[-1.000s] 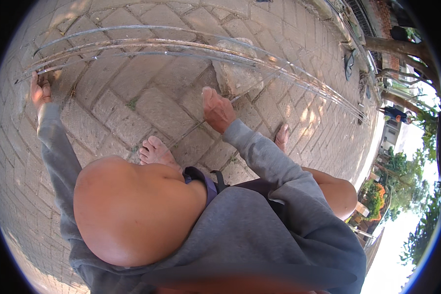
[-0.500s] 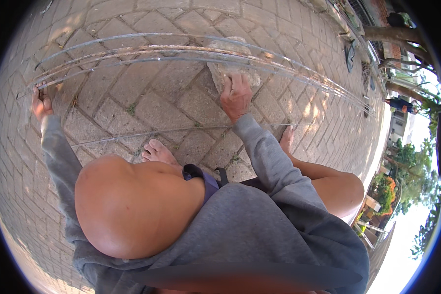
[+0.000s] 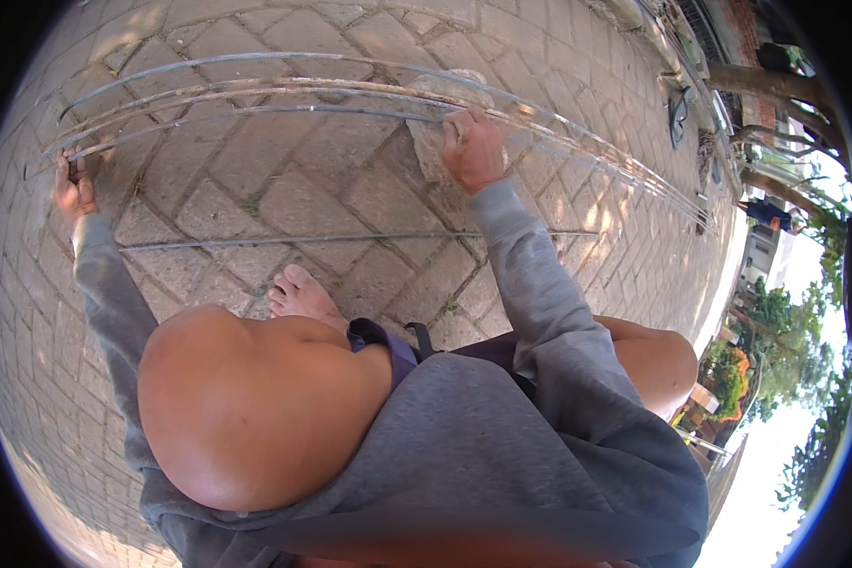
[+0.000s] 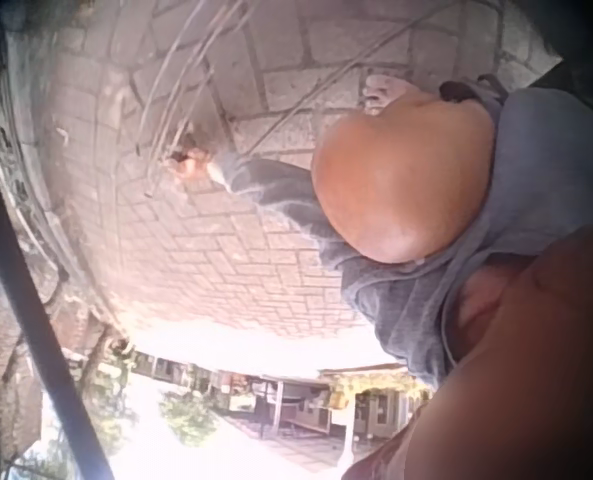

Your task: The person aligns and bends several long metal rods on a paved surface, then uses a metal rod and a red-handled tool to twist wire ties around the rods, securing them into a frame structure.

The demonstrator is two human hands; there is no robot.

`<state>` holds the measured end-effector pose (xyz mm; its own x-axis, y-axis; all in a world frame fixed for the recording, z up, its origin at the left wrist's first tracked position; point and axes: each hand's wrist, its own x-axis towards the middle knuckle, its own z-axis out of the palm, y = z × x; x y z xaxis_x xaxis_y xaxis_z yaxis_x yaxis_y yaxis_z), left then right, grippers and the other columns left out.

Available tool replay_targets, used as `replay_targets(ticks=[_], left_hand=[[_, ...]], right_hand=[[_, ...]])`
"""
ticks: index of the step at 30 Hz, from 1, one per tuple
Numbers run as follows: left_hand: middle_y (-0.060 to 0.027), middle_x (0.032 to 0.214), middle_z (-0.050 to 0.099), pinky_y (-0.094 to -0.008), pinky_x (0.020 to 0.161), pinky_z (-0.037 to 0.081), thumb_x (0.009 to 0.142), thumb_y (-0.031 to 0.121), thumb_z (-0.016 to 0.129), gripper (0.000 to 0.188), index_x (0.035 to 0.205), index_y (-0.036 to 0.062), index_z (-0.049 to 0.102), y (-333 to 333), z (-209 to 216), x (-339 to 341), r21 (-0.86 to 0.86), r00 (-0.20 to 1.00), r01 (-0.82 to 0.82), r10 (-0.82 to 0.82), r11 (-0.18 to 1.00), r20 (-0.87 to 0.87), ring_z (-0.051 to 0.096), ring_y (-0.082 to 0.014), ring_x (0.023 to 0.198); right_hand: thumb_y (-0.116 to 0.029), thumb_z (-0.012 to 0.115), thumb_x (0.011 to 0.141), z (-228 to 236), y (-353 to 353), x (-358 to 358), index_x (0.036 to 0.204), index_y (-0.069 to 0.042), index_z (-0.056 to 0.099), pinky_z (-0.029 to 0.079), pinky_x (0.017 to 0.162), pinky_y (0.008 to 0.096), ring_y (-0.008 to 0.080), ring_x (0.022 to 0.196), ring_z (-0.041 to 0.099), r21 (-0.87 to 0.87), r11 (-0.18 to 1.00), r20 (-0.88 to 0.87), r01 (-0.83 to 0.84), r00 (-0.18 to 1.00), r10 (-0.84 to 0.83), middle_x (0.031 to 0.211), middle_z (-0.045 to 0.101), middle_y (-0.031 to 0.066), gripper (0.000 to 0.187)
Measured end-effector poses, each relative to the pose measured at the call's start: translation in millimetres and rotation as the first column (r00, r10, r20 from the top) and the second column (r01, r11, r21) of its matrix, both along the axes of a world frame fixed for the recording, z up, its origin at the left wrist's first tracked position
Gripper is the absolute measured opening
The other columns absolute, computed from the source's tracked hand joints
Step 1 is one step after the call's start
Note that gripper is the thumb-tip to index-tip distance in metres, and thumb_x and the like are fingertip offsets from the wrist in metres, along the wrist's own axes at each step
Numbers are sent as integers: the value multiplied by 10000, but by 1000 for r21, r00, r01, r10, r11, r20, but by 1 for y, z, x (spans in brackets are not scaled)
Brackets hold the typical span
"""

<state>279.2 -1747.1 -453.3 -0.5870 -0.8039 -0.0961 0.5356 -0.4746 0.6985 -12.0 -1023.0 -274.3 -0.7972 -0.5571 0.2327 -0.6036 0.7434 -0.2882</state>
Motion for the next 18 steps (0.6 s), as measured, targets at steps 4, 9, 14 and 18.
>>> replay_targets(ticks=[4, 9, 14, 18], left_hand=[[-192, 1177, 667, -444, 1018, 570, 1042, 79, 604, 329, 1314, -97, 545, -7, -5, -8, 11, 980, -107, 104, 994, 171, 662, -360, 1127], [-209, 1145, 714, -423, 994, 554, 1019, 194, 658, 385, 1250, -113, 625, 1, 13, -24, -82, 891, -196, 212, 977, 401, 689, -316, 1086], [-204, 1150, 718, -419, 989, 550, 1012, 218, 662, 400, 1250, -103, 636, 23, 29, -30, -134, 802, -235, 270, 963, 532, 690, -308, 1086], [-200, 1154, 722, -416, 985, 547, 1007, 238, 666, 412, 1250, -94, 644, 30, 38, -27, -170, 736, -252, 303, 953, 606, 691, -302, 1086]], right_hand=[[-103, 712, 852, 0, 7, 19, 945, -37, 747, 560, 763, 445, 370, 850, 696, -99, 995, -33, 34, 999, -37, 937, 710, 167, 119], [-75, 721, 885, 15, 69, -45, 977, -1, 769, 566, 675, 336, 209, 741, 718, -303, 889, 43, 342, 937, -346, 847, 746, 117, 128], [-115, 726, 839, 23, 159, -79, 962, 3, 797, 563, 705, 351, 212, 747, 732, -272, 696, 446, 664, 728, -520, 800, 767, 143, 185], [-114, 737, 877, 11, 174, -71, 993, 36, 780, 544, 631, 299, 132, 667, 670, -179, 840, 378, 512, 824, -422, 753, 729, 78, 194]])
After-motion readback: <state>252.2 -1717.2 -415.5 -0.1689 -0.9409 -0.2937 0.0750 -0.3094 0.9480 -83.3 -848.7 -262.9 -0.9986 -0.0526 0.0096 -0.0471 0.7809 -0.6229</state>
